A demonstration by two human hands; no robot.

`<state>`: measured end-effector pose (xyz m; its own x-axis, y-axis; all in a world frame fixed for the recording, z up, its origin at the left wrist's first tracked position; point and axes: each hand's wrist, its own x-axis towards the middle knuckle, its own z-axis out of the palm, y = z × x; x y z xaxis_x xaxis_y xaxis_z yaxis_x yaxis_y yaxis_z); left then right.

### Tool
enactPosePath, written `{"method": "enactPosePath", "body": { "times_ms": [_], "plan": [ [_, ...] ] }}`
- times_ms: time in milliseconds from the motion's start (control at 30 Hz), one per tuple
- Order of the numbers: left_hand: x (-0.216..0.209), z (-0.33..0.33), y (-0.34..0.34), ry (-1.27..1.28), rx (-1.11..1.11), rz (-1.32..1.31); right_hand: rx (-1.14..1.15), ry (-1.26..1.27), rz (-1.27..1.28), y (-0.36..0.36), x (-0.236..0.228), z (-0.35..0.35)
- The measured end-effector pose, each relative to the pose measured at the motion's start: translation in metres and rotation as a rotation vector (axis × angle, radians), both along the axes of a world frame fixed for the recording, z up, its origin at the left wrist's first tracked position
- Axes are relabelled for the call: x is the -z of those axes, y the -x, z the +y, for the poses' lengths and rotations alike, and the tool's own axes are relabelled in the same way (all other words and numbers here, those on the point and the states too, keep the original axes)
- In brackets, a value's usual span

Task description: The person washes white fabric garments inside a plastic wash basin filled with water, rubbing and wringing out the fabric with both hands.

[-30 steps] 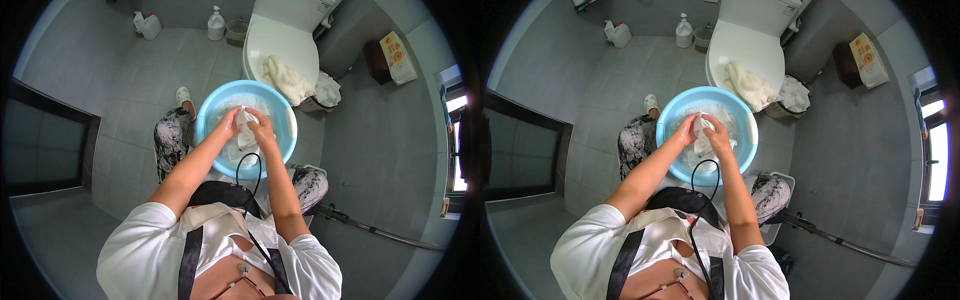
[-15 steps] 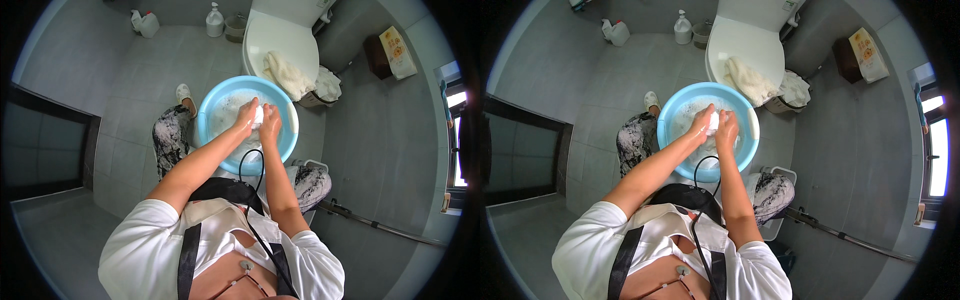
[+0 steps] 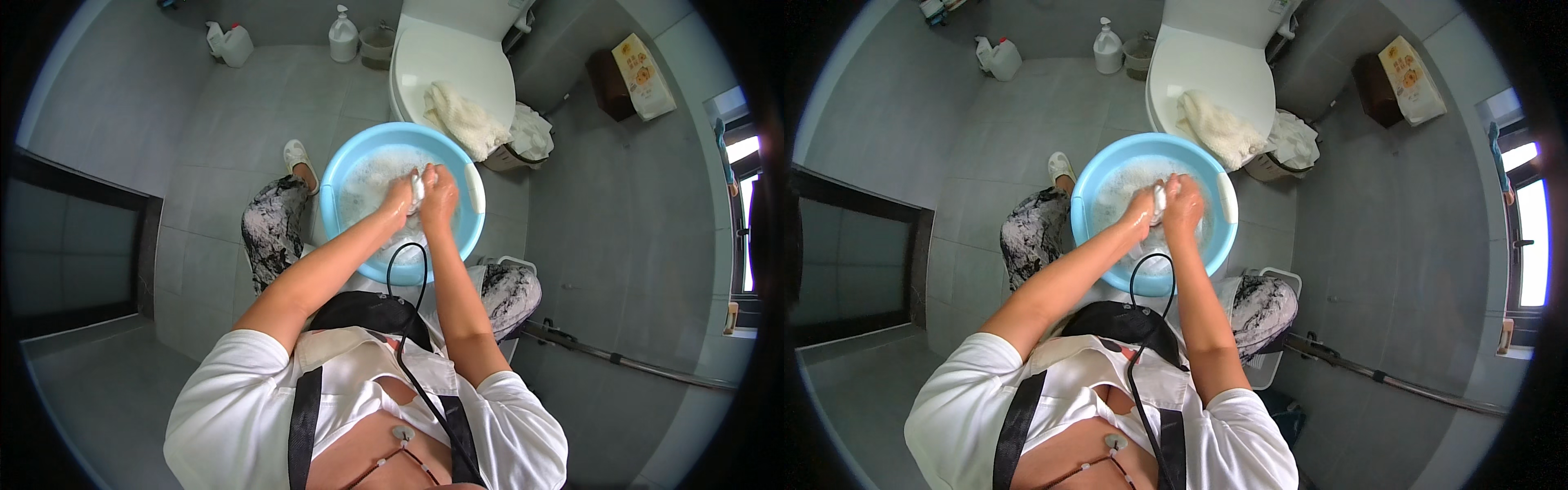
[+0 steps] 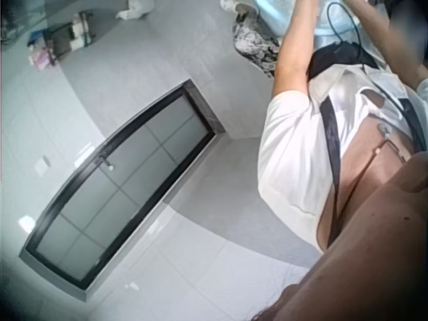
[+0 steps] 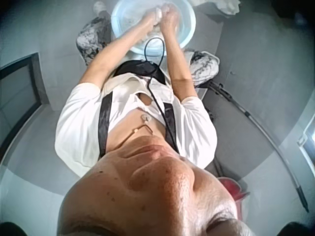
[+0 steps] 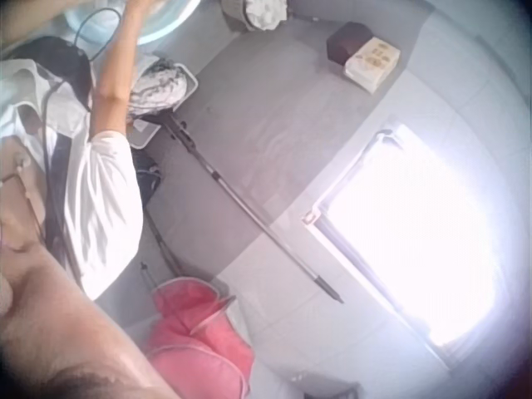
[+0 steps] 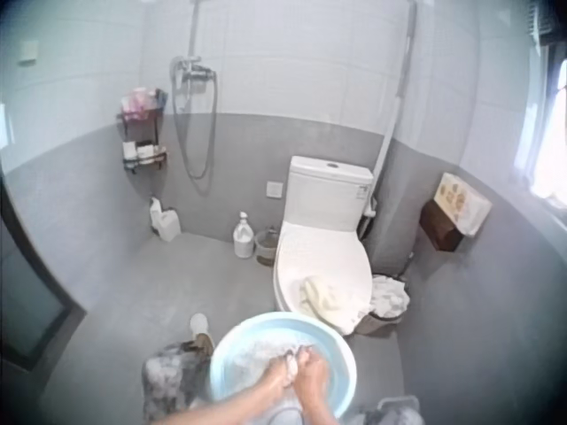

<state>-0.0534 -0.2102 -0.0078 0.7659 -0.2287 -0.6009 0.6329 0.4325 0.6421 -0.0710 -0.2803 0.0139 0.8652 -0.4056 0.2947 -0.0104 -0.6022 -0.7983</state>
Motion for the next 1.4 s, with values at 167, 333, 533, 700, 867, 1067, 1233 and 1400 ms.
{"method": "enactPosePath", "body": {
  "times_ms": [167,333,533,700,867,1067,1233,1400],
  "plan": [
    [0.015,0.002,-0.007,0.237,-0.060,0.071,0.014,0.098,-0.002,0.004,0.005,0.015],
    [-0.010,0.006,0.006,-0.186,0.254,-0.015,0.040,0.057,0.098,-0.009,0.041,-0.028],
    [0.005,0.037,-0.013,-0.001,-0.078,-0.255,-0.164,-0.763,0.303,0.017,0.022,-0.069],
    [0.014,0.057,-0.019,-0.140,-0.170,-0.419,-0.167,-0.748,0.019,0.026,0.022,-0.088],
    [0.014,0.069,-0.028,-0.148,-0.233,-0.459,-0.112,-1.032,0.058,0.026,0.024,-0.108],
    [0.008,0.073,-0.040,-0.255,-0.201,-0.605,-0.063,-1.144,0.076,0.010,0.029,-0.105],
    [0.013,0.084,-0.047,-0.328,-0.018,-0.558,-0.015,-1.255,0.024,0.002,0.020,-0.106],
    [0.090,0.068,-0.039,-1.273,0.067,-0.938,-0.254,-0.945,-0.006,-0.012,0.022,-0.079]
  ]
}}
